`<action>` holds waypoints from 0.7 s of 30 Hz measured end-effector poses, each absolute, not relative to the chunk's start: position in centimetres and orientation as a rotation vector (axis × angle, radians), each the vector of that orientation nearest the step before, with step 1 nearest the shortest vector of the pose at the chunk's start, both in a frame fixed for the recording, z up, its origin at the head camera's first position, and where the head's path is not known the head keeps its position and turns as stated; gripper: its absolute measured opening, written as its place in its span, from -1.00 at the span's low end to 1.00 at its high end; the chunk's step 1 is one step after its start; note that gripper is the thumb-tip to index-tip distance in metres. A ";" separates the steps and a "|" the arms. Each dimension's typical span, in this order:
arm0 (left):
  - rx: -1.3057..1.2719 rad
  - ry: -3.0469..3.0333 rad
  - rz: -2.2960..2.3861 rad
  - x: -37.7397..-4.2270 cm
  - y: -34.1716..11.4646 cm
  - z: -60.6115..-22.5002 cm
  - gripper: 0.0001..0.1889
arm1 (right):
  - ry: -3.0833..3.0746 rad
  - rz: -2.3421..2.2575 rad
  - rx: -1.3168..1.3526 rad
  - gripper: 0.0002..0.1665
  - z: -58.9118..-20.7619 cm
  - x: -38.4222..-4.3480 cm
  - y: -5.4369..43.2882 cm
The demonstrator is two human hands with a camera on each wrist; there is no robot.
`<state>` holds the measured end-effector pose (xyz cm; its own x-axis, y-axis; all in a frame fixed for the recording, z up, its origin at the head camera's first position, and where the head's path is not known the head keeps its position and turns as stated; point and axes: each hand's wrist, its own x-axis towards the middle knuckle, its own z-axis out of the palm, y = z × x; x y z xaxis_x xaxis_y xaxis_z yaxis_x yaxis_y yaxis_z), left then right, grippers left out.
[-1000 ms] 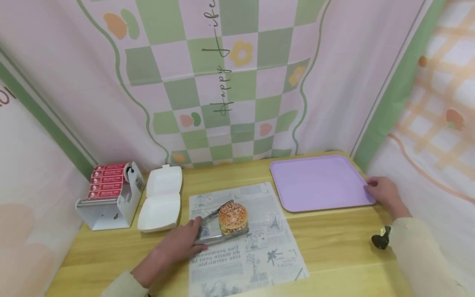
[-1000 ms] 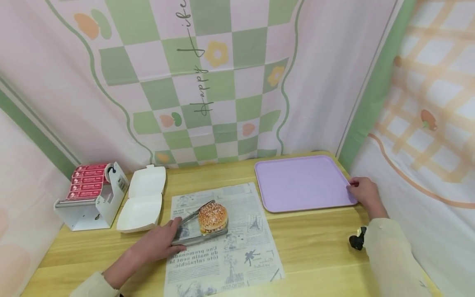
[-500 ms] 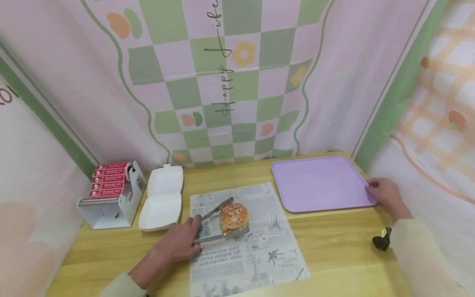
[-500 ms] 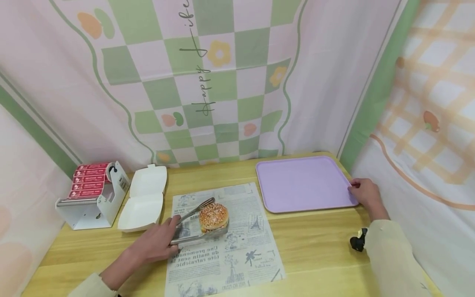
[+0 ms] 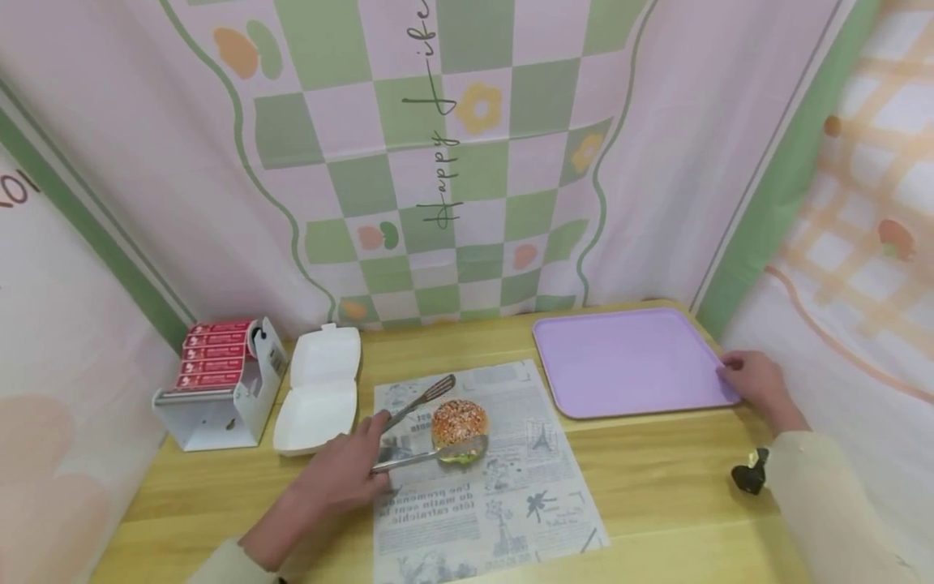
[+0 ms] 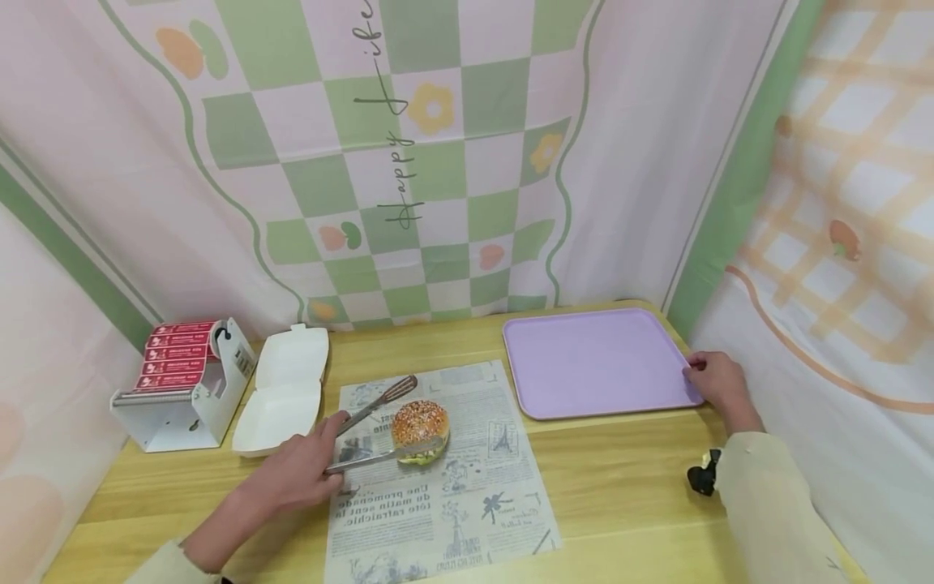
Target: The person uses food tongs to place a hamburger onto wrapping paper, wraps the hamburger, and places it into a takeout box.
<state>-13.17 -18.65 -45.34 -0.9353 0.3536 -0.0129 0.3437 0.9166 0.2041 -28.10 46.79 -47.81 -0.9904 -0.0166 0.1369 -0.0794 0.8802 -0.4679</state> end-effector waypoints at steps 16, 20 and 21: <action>0.566 3.072 0.510 -13.5 -17.4 -44.7 -0.14 | -2.935 0.689 0.142 -0.59 -47.9 -28.2 46.8; 0.607 3.056 0.511 -13.7 -16.4 -43.9 -0.12 | -2.947 0.678 0.137 -0.56 -47.8 -28.1 46.7; 0.623 3.058 0.504 -13.8 -16.0 -43.6 -0.11 | -2.951 0.675 0.136 -0.56 -47.8 -28.1 46.7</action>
<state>-13.78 -16.05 -43.60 -0.9221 0.3783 0.0816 0.3845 0.8715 0.3044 -28.14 46.75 -47.79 -0.9898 -0.0623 0.1285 -0.1120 0.8970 -0.4275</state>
